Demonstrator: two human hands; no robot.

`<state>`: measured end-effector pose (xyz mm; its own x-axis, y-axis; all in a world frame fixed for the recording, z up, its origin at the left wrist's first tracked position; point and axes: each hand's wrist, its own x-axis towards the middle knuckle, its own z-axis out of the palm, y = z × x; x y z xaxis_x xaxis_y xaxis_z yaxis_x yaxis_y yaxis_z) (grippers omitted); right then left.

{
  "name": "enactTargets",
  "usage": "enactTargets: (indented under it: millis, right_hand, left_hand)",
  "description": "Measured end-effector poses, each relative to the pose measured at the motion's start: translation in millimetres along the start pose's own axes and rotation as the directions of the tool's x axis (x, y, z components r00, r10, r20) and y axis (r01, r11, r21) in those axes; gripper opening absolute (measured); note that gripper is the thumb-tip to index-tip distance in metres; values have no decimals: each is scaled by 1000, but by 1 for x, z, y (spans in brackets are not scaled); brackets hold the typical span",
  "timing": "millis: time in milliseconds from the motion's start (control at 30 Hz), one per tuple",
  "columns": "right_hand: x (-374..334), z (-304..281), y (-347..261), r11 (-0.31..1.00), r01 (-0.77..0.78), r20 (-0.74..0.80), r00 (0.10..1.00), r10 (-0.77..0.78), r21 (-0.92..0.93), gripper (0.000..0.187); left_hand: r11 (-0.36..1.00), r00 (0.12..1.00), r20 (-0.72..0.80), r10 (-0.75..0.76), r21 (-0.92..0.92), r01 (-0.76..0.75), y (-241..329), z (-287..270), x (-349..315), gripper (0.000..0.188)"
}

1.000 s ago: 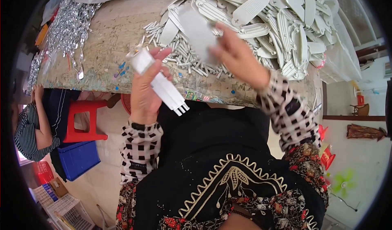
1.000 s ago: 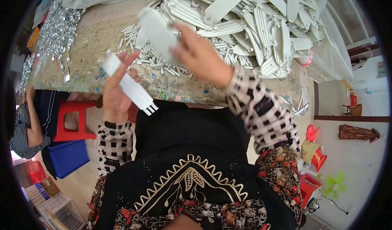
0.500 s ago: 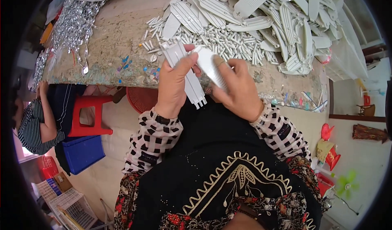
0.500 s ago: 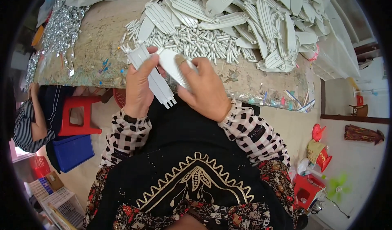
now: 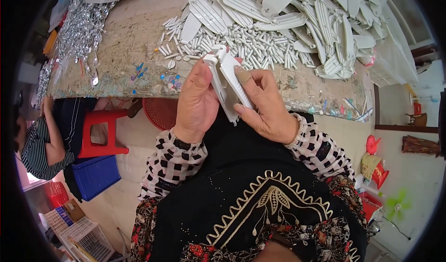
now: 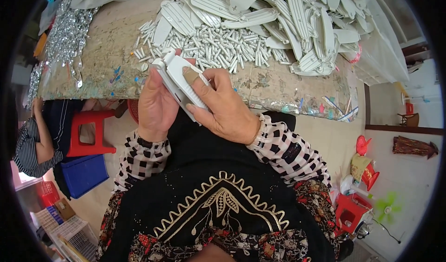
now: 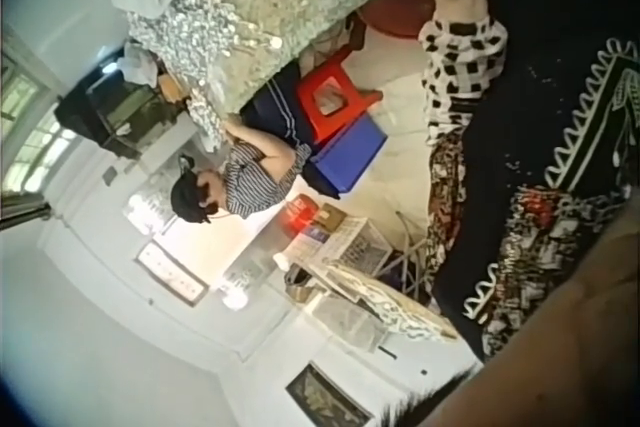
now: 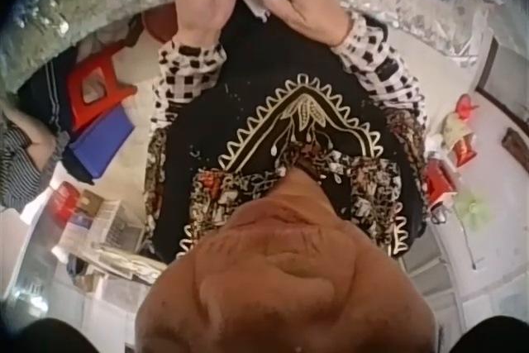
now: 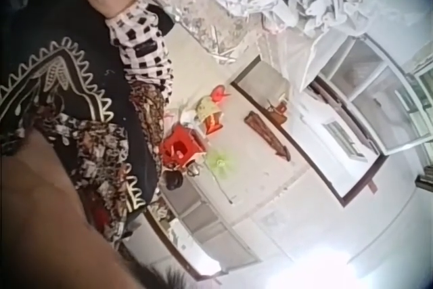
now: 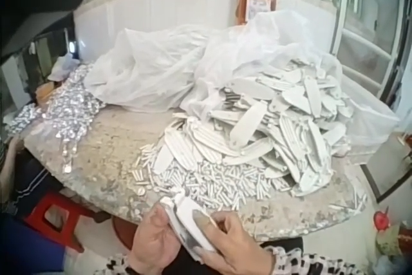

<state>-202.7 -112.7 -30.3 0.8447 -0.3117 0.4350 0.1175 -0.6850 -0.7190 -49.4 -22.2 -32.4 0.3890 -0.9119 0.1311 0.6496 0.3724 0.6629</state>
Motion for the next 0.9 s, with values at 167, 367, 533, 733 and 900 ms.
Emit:
enactTargets:
  millis: [167,367,533,733,900]
  right_hand:
    - [0,-2,2,1000,-4,68,998,5,-3,63]
    - [-2,-18,-20,991,-125,160,978,131,-48,60]
    - [-1,-39,-34,982,-172,279,942,188,-81,60]
    - [-5,-38,-22,979,-144,249,952,176,-143,62]
    - [-22,-4,-14,992,-88,-41,996,85,-85,65]
  left_hand:
    - [999,999,18,-26,-37,27,2,-10,-5,52]
    - [992,997,-68,-39,118,47,2,-7,-8,54]
    - [995,996,-52,-71,68,74,-3,-10,-13,51]
    - [986,987,-76,-139,84,145,-6,-6,-6,51]
    - [978,982,-4,-189,91,188,-10,9,-8,50]
